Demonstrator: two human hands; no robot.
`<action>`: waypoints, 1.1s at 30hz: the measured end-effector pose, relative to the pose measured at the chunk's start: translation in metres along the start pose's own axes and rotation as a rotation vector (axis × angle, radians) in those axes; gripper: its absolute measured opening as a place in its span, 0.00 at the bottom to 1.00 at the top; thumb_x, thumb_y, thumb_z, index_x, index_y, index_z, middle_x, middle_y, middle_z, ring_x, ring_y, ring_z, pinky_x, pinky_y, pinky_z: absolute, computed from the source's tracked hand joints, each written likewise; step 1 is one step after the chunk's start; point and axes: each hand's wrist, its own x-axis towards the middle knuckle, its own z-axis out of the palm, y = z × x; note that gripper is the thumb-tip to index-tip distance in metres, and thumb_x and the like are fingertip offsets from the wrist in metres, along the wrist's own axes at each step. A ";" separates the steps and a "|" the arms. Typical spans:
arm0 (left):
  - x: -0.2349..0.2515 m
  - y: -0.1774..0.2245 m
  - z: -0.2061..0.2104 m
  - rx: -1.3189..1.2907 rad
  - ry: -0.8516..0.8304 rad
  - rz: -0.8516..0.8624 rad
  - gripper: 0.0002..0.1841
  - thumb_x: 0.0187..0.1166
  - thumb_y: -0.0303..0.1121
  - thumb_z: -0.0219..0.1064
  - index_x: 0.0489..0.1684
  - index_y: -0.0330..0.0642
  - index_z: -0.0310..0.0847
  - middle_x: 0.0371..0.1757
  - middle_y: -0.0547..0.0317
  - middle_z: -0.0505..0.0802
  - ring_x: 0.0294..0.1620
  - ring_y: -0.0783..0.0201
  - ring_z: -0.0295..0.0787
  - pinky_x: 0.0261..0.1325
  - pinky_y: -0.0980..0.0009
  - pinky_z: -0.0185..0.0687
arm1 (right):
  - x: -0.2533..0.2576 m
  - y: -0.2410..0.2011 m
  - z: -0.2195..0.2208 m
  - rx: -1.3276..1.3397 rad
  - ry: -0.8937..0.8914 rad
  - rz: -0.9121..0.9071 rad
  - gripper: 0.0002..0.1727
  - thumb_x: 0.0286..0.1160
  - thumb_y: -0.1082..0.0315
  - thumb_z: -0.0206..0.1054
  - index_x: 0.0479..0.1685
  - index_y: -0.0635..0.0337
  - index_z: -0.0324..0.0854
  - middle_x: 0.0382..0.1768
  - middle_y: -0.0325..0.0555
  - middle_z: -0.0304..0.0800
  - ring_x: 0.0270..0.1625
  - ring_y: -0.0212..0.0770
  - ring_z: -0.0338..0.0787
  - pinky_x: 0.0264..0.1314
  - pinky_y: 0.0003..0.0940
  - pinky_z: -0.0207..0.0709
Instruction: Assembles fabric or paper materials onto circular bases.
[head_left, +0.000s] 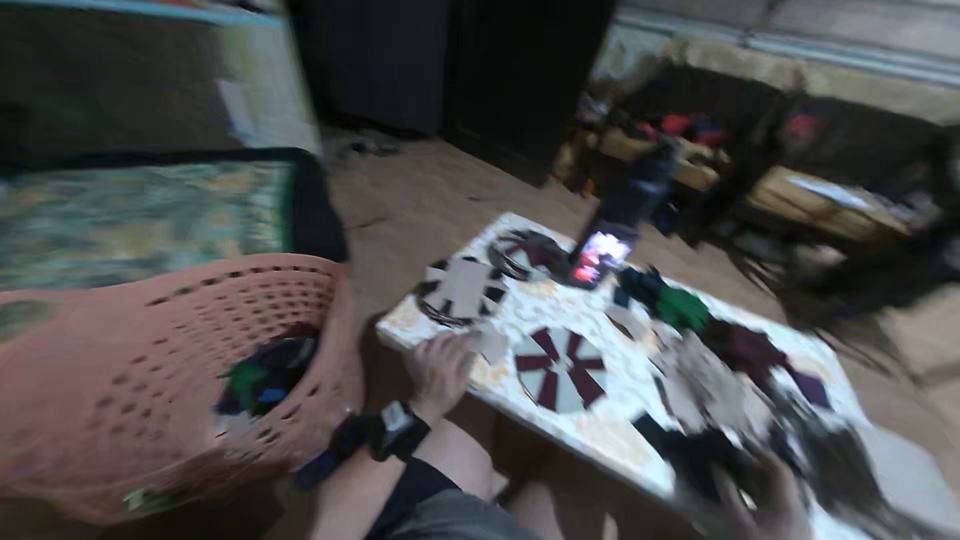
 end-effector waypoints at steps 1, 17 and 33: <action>0.001 -0.002 0.000 0.016 -0.005 0.012 0.19 0.81 0.36 0.56 0.56 0.37 0.92 0.59 0.44 0.95 0.64 0.35 0.89 0.64 0.32 0.73 | 0.004 -0.001 0.001 0.038 0.044 0.042 0.30 0.73 0.70 0.67 0.73 0.80 0.70 0.61 0.66 0.85 0.59 0.41 0.89 0.62 0.34 0.83; 0.003 -0.012 -0.002 0.010 -0.024 0.019 0.24 0.89 0.39 0.45 0.66 0.39 0.86 0.60 0.39 0.92 0.67 0.32 0.82 0.71 0.35 0.59 | 0.039 -0.021 0.033 0.127 -0.078 0.098 0.18 0.75 0.74 0.67 0.64 0.68 0.82 0.57 0.53 0.91 0.59 0.41 0.91 0.64 0.39 0.85; 0.004 -0.010 -0.009 0.038 -0.079 0.025 0.22 0.89 0.35 0.46 0.65 0.36 0.85 0.60 0.38 0.92 0.68 0.34 0.82 0.72 0.40 0.62 | 0.027 -0.038 0.057 -0.058 0.038 -0.040 0.23 0.62 0.84 0.67 0.61 0.66 0.87 0.59 0.60 0.89 0.63 0.55 0.89 0.66 0.48 0.84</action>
